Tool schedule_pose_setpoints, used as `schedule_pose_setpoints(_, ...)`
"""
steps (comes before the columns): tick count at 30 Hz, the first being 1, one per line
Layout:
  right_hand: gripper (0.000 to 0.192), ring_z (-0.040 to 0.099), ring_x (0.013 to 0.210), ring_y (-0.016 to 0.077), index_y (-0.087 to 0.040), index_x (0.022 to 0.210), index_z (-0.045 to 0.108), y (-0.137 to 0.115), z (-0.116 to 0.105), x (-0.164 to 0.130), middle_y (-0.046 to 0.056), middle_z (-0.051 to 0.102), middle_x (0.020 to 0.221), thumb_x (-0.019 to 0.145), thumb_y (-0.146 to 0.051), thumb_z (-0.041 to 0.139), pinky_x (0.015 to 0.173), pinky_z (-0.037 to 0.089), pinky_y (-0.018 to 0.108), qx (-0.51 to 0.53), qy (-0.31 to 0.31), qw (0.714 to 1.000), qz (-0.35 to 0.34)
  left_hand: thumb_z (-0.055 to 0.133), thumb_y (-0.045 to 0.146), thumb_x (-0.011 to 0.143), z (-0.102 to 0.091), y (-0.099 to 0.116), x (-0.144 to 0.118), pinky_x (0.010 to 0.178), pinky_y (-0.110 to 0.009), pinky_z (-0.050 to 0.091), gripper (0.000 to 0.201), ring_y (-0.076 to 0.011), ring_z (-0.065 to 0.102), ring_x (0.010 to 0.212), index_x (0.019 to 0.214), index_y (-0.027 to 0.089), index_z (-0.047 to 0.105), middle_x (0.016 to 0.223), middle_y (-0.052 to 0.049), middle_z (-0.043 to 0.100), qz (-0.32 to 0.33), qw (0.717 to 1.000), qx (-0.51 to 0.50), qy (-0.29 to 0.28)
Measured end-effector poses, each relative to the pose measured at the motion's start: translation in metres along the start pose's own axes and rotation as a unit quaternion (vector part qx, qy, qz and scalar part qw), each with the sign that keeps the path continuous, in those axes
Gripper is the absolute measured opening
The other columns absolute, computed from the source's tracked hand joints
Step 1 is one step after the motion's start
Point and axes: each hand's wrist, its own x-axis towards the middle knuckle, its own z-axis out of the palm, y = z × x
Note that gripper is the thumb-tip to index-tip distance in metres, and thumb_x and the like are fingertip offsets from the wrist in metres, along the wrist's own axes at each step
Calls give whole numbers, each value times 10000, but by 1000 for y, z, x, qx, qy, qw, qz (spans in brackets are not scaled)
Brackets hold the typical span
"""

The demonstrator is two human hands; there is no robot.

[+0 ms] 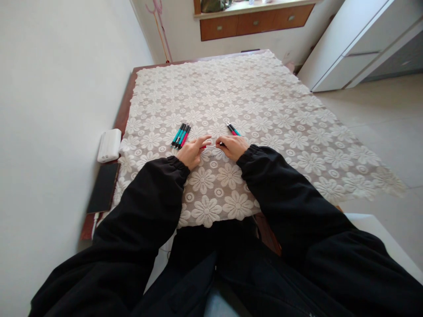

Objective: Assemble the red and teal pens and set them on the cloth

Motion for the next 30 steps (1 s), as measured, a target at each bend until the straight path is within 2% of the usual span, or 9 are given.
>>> schedule_pose_setpoints(3, 178, 656, 859, 219, -213, 1046, 702, -1, -1, 0, 76, 765, 971, 981, -268, 546, 735, 385, 305, -4, -2, 1000, 5, 502, 40, 935, 2, -2, 0, 995, -337, 574, 541, -171, 728, 1126, 1438, 236, 474, 1248, -76, 750, -22, 999, -12, 33)
schedule_pose_setpoints(7, 174, 655, 909, 225, -203, 1025, 691, -3, -3, 0, 86, 759, 1007, 968, -214, 526, 760, 393, 306, -8, -16, 1000, 6, 551, 43, 911, 2, -4, 0, 931, -307, 586, 474, -146, 744, 985, 1345, 230, 516, 1086, -38, 770, -35, 998, -16, 49)
schedule_pose_setpoints(21, 161, 652, 930, 231, -195, 971, 679, -3, -4, 0, 101, 750, 1016, 950, -172, 521, 774, 409, 320, -15, -3, 1000, -9, 569, 113, 941, 1, 1, 0, 946, -335, 599, 338, -163, 752, 1030, 1259, 224, 559, 1098, -54, 790, -42, 998, -13, 42)
schedule_pose_setpoints(30, 168, 624, 938, 224, -188, 982, 666, -3, -3, 1, 104, 726, 999, 961, -149, 503, 804, 403, 315, -15, 3, 998, -62, 548, 146, 958, 2, 1, -1, 947, -330, 597, 277, -164, 760, 1009, 1223, 225, 574, 1084, -44, 798, -63, 997, -21, 42)
